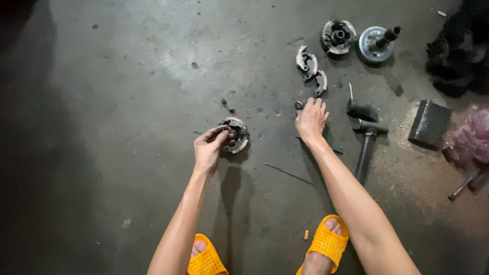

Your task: The person sits on the floor and disassembles a circular mechanical component using pliers and a hammer. They remove small metal pieces and springs, then reassemble the parts by hand and with tools.

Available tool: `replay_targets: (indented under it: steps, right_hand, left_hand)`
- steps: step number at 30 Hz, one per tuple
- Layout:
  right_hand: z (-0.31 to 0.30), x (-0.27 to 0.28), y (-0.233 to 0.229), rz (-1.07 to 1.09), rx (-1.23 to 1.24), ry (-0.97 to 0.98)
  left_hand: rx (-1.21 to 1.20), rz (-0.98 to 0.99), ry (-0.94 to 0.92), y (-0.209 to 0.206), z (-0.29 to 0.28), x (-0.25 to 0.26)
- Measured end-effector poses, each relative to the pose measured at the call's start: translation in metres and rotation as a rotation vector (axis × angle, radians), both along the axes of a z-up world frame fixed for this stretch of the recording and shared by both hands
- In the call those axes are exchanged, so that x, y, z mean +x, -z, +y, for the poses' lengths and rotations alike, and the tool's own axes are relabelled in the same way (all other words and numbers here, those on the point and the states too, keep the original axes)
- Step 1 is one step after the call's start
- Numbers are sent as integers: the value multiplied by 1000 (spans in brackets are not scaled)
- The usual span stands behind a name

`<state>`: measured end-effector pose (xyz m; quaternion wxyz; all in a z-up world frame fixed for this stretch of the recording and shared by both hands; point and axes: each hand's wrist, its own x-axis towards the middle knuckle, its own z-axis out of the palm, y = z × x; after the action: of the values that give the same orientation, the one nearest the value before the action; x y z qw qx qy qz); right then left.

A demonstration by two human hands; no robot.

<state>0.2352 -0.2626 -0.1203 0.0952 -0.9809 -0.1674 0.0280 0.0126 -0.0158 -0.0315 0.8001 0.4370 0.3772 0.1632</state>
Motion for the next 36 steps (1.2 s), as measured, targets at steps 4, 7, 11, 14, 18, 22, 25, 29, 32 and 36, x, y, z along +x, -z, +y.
replay_targets:
  steps: [4,7,11,14,18,22,25,29,32,36]
  right_hand:
    - [29,-3,-92,-136,627,-131]
    - [48,-4,-205,-261,792,-151]
    - [60,-22,-246,200,1006,-209]
    - [67,-62,-210,725,738,-6]
    - [69,-100,-148,1060,706,-128]
    - [77,-109,-175,1229,413,-433]
    - [70,-108,-154,1261,309,-511]
    - [73,-106,-153,1242,335,-563]
    - [74,-106,-158,1223,352,-556]
    - [79,-106,-174,1197,299,-577]
  left_hand:
    - [29,26,-26,-2,5,-12]
    - [3,-24,-27,8,6,-13]
    - [101,14,12,-7,10,-14]
    - [160,37,75,-11,13,-11]
    - [251,31,160,-2,26,-14]
    - [321,3,281,-13,35,-19]
    - [297,-24,385,-22,39,-19]
    - [333,-59,484,-44,37,-17]
    - [391,-38,542,-53,37,-14]
    - [409,-40,565,-45,34,-12]
